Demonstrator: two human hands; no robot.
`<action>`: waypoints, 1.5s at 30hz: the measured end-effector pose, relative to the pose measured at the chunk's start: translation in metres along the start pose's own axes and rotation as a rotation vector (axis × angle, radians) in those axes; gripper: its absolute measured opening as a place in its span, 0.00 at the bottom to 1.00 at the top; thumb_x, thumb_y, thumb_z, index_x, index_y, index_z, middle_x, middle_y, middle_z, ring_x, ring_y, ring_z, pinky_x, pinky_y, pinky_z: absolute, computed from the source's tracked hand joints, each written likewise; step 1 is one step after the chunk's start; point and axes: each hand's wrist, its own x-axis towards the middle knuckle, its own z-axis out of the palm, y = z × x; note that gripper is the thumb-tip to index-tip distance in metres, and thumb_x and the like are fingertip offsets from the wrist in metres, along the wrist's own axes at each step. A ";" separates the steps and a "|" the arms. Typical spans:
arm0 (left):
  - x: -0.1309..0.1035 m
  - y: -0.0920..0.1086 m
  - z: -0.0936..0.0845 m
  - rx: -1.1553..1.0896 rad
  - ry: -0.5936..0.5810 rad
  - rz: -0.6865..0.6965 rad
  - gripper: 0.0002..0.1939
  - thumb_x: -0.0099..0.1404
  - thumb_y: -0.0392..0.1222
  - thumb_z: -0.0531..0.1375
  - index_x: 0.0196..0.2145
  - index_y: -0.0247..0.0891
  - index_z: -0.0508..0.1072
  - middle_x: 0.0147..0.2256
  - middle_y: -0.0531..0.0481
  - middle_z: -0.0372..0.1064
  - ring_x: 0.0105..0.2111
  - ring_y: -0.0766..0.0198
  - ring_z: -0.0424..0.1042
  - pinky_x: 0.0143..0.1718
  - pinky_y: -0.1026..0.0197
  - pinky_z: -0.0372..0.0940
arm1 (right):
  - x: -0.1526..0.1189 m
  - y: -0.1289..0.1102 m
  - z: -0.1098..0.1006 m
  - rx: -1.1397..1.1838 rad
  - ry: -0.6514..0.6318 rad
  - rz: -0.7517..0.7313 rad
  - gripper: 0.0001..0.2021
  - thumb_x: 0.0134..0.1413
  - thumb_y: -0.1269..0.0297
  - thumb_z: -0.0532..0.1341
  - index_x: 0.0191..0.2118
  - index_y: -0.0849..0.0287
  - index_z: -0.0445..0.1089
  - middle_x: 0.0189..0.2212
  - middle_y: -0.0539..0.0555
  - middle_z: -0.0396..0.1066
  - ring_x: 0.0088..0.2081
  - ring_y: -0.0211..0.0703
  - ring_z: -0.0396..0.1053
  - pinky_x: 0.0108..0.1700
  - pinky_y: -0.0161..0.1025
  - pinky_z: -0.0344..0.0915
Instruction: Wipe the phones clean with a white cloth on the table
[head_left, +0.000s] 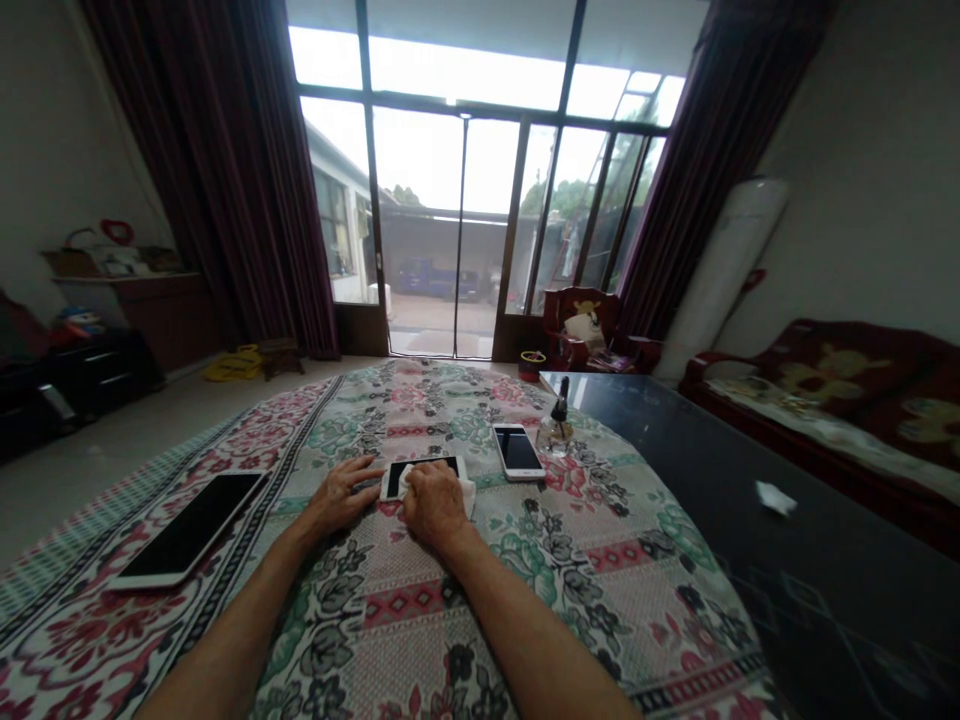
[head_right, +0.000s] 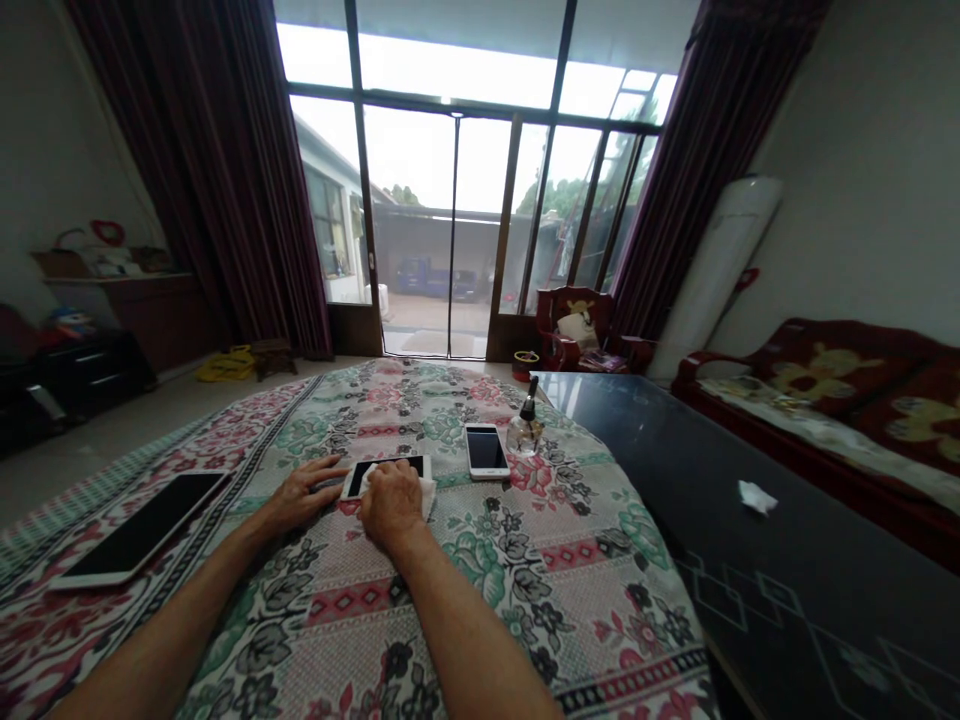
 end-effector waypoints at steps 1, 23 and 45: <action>0.000 0.001 0.000 0.002 0.001 0.001 0.26 0.58 0.61 0.56 0.44 0.40 0.79 0.53 0.39 0.69 0.55 0.46 0.65 0.58 0.45 0.56 | 0.001 0.003 -0.001 -0.003 0.002 0.026 0.09 0.53 0.69 0.57 0.38 0.58 0.73 0.41 0.56 0.72 0.45 0.48 0.62 0.48 0.41 0.56; -0.004 -0.003 0.009 0.048 0.089 0.033 0.19 0.60 0.50 0.58 0.45 0.41 0.78 0.53 0.40 0.69 0.54 0.47 0.66 0.57 0.45 0.58 | -0.001 0.010 -0.005 -0.114 0.052 0.179 0.09 0.51 0.71 0.57 0.38 0.60 0.72 0.40 0.58 0.69 0.44 0.50 0.61 0.46 0.42 0.56; -0.005 0.002 0.010 0.099 0.101 0.039 0.17 0.59 0.42 0.61 0.47 0.44 0.77 0.54 0.42 0.68 0.55 0.48 0.65 0.58 0.45 0.56 | 0.003 0.017 -0.005 -0.065 0.050 0.141 0.12 0.49 0.74 0.56 0.38 0.58 0.74 0.38 0.56 0.71 0.43 0.48 0.63 0.47 0.39 0.57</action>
